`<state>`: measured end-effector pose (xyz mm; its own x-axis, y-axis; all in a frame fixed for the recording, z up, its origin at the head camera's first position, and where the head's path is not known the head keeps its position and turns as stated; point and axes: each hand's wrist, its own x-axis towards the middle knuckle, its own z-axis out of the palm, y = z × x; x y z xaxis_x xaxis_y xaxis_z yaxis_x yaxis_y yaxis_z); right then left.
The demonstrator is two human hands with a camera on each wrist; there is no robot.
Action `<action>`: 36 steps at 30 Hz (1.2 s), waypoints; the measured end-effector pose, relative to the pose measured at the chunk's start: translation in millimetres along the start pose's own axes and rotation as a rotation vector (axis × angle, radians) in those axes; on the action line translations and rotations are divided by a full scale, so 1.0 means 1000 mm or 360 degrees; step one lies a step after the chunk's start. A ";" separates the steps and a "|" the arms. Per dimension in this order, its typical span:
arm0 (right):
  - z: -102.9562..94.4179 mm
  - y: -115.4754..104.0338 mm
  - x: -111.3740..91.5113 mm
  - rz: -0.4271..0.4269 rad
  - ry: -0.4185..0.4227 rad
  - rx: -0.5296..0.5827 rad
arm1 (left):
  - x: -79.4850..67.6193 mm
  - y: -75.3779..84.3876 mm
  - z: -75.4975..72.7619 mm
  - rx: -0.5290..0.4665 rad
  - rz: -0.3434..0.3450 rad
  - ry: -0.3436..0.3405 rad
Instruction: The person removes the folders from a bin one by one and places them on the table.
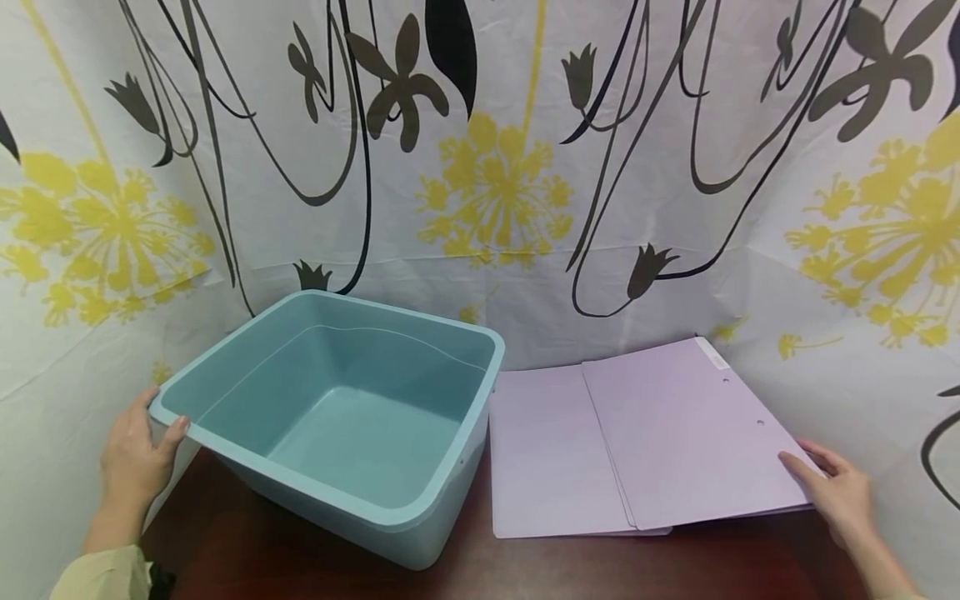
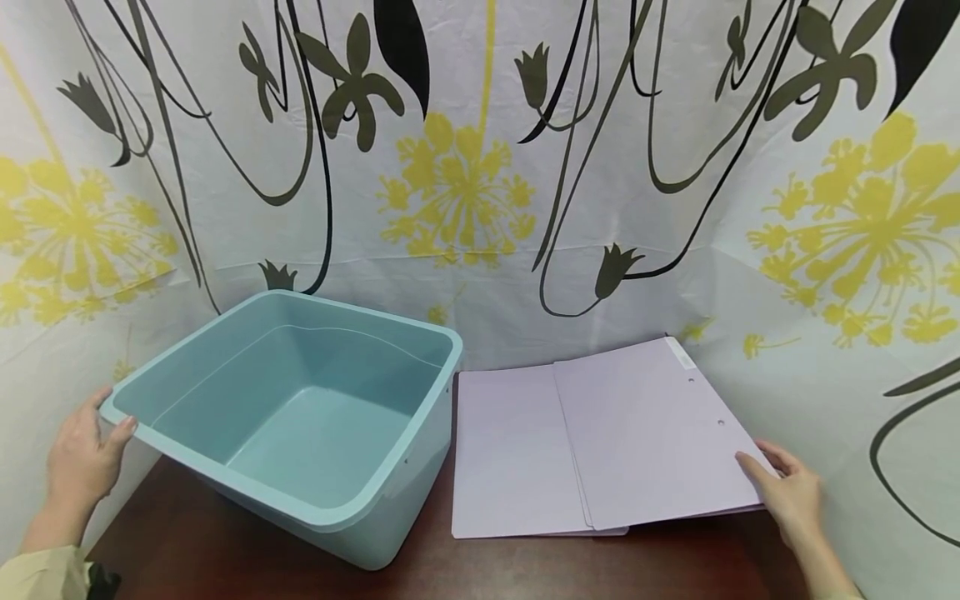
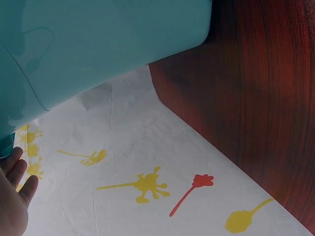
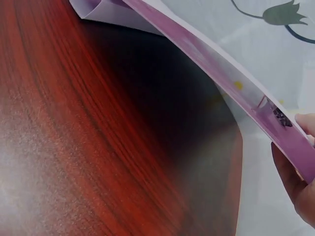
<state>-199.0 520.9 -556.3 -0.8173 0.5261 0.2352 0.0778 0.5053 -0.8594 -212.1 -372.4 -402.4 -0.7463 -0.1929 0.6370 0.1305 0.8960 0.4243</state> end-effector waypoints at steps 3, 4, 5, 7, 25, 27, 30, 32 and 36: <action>0.001 0.008 0.002 -0.0007 -0.0004 0.0005 | 0.000 0.001 0.000 -0.0008 0.0003 0.0014; 0.001 0.011 0.003 -0.0007 -0.0008 0.0015 | 0.000 0.001 0.000 -0.0009 0.0005 0.0018; 0.001 0.014 0.003 -0.0006 -0.0007 0.0025 | -0.001 0.001 0.000 -0.0011 0.0006 0.0020; 0.003 0.019 0.003 0.0000 0.0004 0.0026 | -0.001 0.001 0.000 -0.0005 0.0004 0.0016; -0.004 -0.065 -0.043 -0.0097 -0.0014 -0.0347 | 0.000 0.004 -0.002 0.0032 0.0019 0.0011; -0.005 -0.063 -0.042 -0.0116 -0.0035 -0.0388 | 0.000 0.004 -0.003 0.0036 0.0017 0.0004; -0.005 -0.060 -0.041 -0.0130 -0.0047 -0.0430 | 0.000 0.004 -0.002 0.0043 0.0020 -0.0003; -0.006 -0.057 -0.041 -0.0154 -0.0051 -0.0430 | 0.000 0.004 -0.002 0.0045 0.0018 -0.0006; -0.009 -0.052 -0.043 -0.0213 -0.0092 -0.0257 | 0.000 0.003 -0.002 0.0040 0.0020 0.0004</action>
<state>-163.3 478.2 -517.7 -0.8576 0.4089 0.3120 0.0528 0.6734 -0.7374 -210.8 -370.3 -400.1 -0.7432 -0.1823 0.6437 0.1235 0.9082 0.3999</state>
